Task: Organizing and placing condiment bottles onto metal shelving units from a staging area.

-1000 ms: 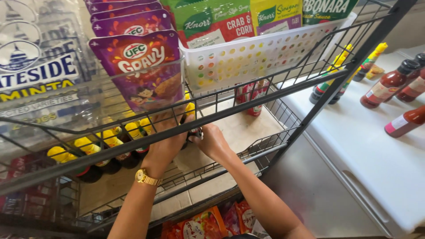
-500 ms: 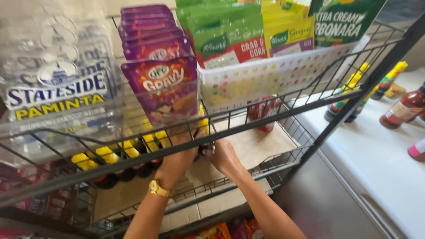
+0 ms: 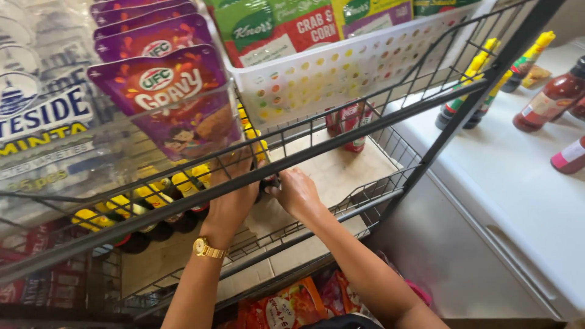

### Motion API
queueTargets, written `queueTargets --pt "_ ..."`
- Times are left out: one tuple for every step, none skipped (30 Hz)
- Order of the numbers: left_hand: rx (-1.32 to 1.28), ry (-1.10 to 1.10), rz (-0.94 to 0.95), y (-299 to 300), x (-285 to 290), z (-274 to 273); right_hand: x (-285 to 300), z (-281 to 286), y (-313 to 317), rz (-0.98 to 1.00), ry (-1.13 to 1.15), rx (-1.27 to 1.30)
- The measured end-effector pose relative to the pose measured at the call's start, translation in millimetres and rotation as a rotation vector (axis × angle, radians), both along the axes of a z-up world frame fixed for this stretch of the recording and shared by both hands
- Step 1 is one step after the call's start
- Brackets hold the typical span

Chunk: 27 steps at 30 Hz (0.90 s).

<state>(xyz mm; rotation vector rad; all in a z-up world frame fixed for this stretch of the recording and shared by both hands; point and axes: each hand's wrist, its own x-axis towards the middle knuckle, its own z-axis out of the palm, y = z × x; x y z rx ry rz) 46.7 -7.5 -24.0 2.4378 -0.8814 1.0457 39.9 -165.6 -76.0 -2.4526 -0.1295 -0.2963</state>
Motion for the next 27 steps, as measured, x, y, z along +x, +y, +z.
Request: queueTargets --pt "0.032 0.046 0.037 -0.9 0.5 -2.2 -0.1 -0.4 -0.4 0.002 0.023 -0.021" --pt "0.033 0.046 0.03 -3.9 -3.4 2.6 -0.9 -0.1 -0.9 -0.005 0.023 -0.02" --pt "-0.007 0.028 0.006 -6.5 -7.5 7.6 -1.8 0.5 -1.0 -0.003 0.041 -0.027" --pt "-0.046 0.008 -0.015 -8.3 -11.5 12.9 -2.0 1.5 -0.3 0.001 0.057 -0.035" --pt "-0.046 0.007 -0.018 -11.0 -14.6 11.4 1.1 -2.8 -2.3 -0.002 0.056 -0.034" --pt "-0.051 -0.053 -0.019 -12.9 -17.6 9.8 4.3 -7.4 -3.4 0.005 0.044 -0.096" --pt "-0.057 -0.112 -0.02 -14.8 -20.4 8.2 7.8 -12.0 -4.6 0.011 0.032 -0.158" --pt "-0.054 -0.111 -0.024 -17.9 -28.7 11.6 0.2 -4.0 -3.9 0.008 0.034 -0.155" --pt "-0.061 -0.051 0.002 -21.6 -36.8 15.4 -7.2 4.4 -3.9 0.009 0.062 -0.176" --pt "-0.066 0.001 0.017 -27.4 -40.8 21.4 -11.4 15.1 -6.2 -0.001 0.084 -0.196" --pt "-0.062 -0.005 0.003 -30.7 -50.5 23.1 -27.7 18.2 -10.5 -0.015 0.078 -0.192" --pt "-0.083 -0.012 -0.065 -38.7 -56.5 27.2 -42.1 23.8 -19.5 0.022 -0.106 -0.103" --pt "-0.104 -0.018 -0.133 -47.8 -62.3 31.1 -56.4 29.1 -29.3 0.06 -0.292 -0.019" --pt "-0.104 -0.026 -0.168 -60.6 -65.1 29.2 -70.0 42.6 -42.3 0.026 -0.301 -0.025" --pt "-0.132 -0.023 -0.199 -73.9 -68.0 26.5 -83.9 54.9 -55.1 0.023 -0.344 0.05" --pt "-0.161 -0.012 -0.237 -88.3 -72.5 22.5 -100.8 66.1 -68.1 0.014 -0.385 0.122" --pt "-0.162 -0.013 -0.279 -108.3 -74.1 22.9 -108.7 65.1 -86.4 -0.027 -0.391 0.113" --pt "-0.228 0.05 -0.393 -128.8 -77.6 23.6 -117.9 64.6 -105.1 -0.047 -0.467 0.135" --pt "-0.292 0.115 -0.507 -148.5 -81.7 24.3 -127.6 64.1 -122.8 -0.066 -0.544 0.155" --pt "-0.295 0.115 -0.532 -172.0 -85.9 25.0 -134.3 65.1 -141.4 -0.089 -0.548 0.144" --pt "-0.331 0.172 -0.605 -194.1 -90.2 25.4 -140.8 65.8 -158.6 -0.18 -0.596 0.17" --pt "-0.367 0.23 -0.666 -213.7 -95.1 25.0 -146.4 65.7 -173.9 -0.26 -0.643 0.2" --pt "-0.37 0.23 -0.679 -239.9 -94.7 23.8 -145.9 58.9 -195.4 -0.27 -0.645 0.192" --pt "-0.426 0.303 -0.75 -264.3 -95.2 21.7 -145.2 51.3 -215.7 -0.447 -0.666 0.212" --pt "-0.482 0.377 -0.821 -288.5 -95.2 19.2 -143.9 43.2 -235.9 -0.624 -0.684 0.23" --pt "-0.484 0.384 -0.816 -316.2 -88.8 11.4 -132.1 36.8 -263.1 -0.623 -0.676 0.23" --pt "-0.537 0.432 -0.867 -343.8 -82.1 2.9 -119.9 29.5 -290.3 -0.686 -0.634 0.35"
